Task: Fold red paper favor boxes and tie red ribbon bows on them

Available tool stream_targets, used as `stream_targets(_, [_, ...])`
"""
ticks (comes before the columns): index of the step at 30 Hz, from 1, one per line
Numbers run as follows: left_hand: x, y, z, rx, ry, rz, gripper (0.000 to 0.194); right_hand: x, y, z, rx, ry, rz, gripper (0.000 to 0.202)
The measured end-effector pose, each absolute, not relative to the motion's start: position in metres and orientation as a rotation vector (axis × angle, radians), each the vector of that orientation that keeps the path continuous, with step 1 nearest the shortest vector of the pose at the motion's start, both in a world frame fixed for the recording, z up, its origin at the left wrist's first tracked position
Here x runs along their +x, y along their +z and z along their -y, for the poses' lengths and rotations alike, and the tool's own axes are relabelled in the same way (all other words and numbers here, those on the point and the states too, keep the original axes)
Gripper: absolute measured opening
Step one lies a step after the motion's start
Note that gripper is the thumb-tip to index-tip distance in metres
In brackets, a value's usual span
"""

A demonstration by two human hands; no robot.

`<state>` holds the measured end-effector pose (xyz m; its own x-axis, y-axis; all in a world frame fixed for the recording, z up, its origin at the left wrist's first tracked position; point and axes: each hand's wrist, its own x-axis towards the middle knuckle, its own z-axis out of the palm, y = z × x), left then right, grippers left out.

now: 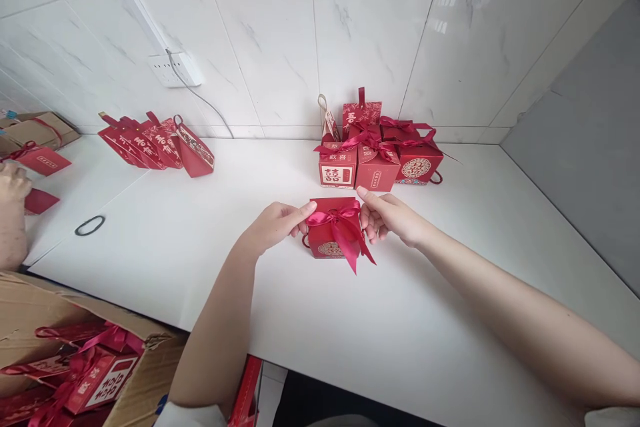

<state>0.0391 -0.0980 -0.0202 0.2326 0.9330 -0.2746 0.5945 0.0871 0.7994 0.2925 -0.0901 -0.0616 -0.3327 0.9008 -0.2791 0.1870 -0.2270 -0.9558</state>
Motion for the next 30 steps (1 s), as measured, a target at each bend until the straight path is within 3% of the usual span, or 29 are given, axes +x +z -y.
stream_targets(5, [0.048, -0.021, 0.101, 1.537, 0.492, -1.320, 0.043, 0.292, -0.061, 0.093, -1.152, 1.655, 1.485, 0.048])
stream_targets(11, [0.045, -0.024, 0.099, 1.599, 0.710, -1.262, 0.030, 0.297, -0.057, 0.093, -1.090, 1.661, 1.514, 0.042])
stream_targets(21, [0.035, -0.036, 0.085, 1.588, 0.674, -1.324, 0.034, 0.304, -0.069, 0.083, -1.076, 1.665, 1.605, 0.043])
stream_targets(25, [0.032, -0.037, 0.086, 1.540, 0.678, -1.451, 0.043, 0.315, -0.066, 0.084, -1.212, 1.333, 1.828, 0.042])
stream_targets(30, [0.034, -0.038, 0.090, 1.426, 0.415, -1.407, 0.062, 0.316, -0.075, 0.088, -1.114, 1.016, 2.188, 0.119])
